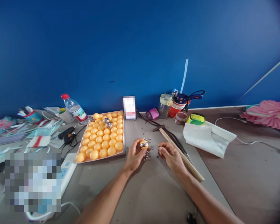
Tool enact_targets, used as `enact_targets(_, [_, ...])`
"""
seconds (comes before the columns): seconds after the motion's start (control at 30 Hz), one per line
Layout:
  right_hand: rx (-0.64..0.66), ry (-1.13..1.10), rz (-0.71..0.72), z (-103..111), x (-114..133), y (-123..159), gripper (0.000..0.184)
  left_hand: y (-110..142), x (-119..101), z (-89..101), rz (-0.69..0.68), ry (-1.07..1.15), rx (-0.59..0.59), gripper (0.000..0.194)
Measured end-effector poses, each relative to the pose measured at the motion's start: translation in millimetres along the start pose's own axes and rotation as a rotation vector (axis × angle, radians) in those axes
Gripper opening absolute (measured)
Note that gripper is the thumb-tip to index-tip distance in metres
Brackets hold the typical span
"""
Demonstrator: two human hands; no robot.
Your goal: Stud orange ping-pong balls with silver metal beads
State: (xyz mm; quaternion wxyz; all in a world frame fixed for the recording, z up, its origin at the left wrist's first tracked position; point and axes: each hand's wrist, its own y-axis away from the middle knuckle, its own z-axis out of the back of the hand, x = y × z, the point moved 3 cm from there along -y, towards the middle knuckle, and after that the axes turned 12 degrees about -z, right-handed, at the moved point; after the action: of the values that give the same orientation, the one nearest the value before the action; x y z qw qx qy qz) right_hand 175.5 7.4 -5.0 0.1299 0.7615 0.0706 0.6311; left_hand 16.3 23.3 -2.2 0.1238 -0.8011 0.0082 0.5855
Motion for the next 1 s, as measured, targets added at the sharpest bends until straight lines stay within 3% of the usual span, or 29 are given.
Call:
enact_targets(0.13, [0.120, -0.196, -0.095, -3.1, 3.6, 2.6, 0.027, -0.6, -3.5, -2.0, 0.004, 0.003, 0.003, 0.042])
enact_targets(0.27, [0.227, -0.211, -0.187, -8.9, 7.3, 7.9, 0.033, 0.3, -3.2, -1.4, -0.015, -0.035, 0.028, 0.041])
enact_targets(1.0, [0.190, -0.085, -0.104, -17.7, -2.2, 4.9, 0.026, 6.1, 7.9, 2.1, -0.099, -0.299, 0.174, 0.038])
